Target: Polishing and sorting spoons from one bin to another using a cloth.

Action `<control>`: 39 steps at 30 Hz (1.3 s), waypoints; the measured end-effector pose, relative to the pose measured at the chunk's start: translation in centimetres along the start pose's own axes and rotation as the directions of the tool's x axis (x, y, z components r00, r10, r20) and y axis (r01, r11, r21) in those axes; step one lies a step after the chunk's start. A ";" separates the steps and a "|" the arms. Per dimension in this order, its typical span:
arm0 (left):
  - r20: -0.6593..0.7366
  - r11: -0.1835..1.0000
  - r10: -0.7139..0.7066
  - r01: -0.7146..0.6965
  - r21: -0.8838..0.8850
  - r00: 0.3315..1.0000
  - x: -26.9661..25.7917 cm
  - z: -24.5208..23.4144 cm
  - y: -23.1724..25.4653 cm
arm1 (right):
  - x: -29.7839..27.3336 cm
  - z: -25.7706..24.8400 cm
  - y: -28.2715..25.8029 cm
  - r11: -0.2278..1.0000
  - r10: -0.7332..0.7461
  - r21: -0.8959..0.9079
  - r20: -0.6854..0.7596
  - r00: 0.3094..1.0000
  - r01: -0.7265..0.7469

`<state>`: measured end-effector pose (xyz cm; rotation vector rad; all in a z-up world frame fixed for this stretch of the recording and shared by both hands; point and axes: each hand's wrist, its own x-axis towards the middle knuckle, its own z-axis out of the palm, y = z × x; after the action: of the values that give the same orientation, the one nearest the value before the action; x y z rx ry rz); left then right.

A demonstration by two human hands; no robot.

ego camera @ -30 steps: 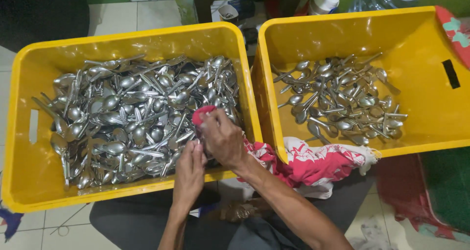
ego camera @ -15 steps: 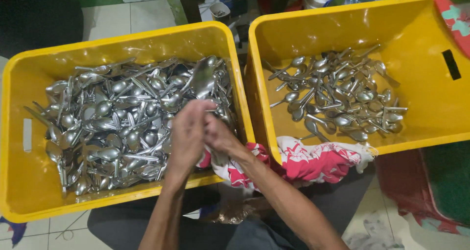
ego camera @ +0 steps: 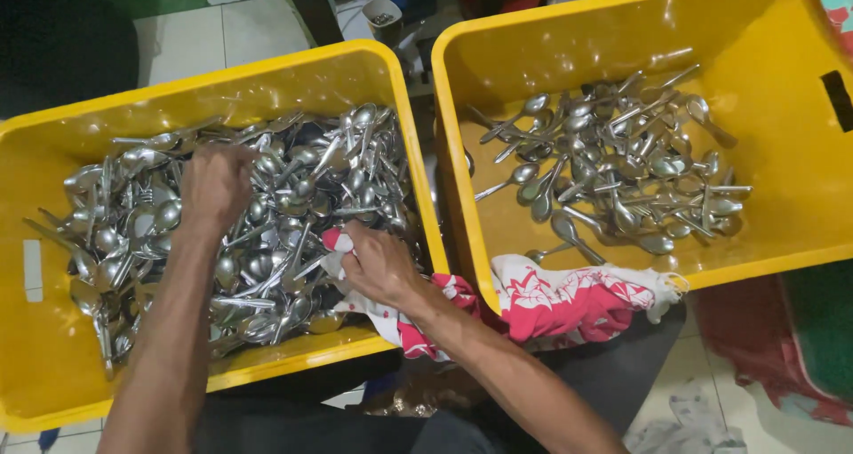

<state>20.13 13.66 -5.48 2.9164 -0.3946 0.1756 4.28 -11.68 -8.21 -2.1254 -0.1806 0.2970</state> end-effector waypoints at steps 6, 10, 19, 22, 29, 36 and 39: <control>0.292 0.774 0.156 -0.301 0.558 0.944 0.0 6.0 -4.7 | -0.2 -0.6 -0.9 0.999 0.003 -0.034 0.025 1.000 -0.002; 0.355 0.711 0.209 -0.391 0.585 0.911 -0.2 7.1 -4.9 | -0.4 -0.6 -1.0 1.000 -0.007 0.001 0.026 1.000 0.007; 0.011 0.955 -0.284 0.282 0.090 0.959 -3.9 -0.1 -1.6 | -0.4 -1.8 -2.7 0.995 0.014 0.102 -0.083 0.996 -0.005; 0.145 0.880 -0.475 0.472 0.051 0.868 -6.2 1.7 -2.7 | -1.5 -3.7 -5.9 0.953 0.071 0.299 -0.094 0.993 -0.040; 0.428 0.820 -0.530 0.571 0.038 0.733 -11.6 5.5 -0.7 | -0.3 -5.0 -5.5 0.918 0.040 0.395 -0.177 0.983 0.034; 0.241 0.632 -0.446 0.494 -0.597 0.862 -15.8 -3.8 11.9 | 2.9 -12.7 -12.9 0.859 -0.383 0.027 -0.628 0.678 0.511; 0.228 0.555 -0.447 0.467 -0.688 0.865 -15.5 -5.1 14.8 | 3.5 -9.9 -10.3 0.868 -0.400 0.085 -0.465 0.790 0.489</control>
<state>0.78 4.57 -0.14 2.1044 0.2752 -0.0930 10.31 -13.22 5.07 -1.8219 -0.3679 -0.4278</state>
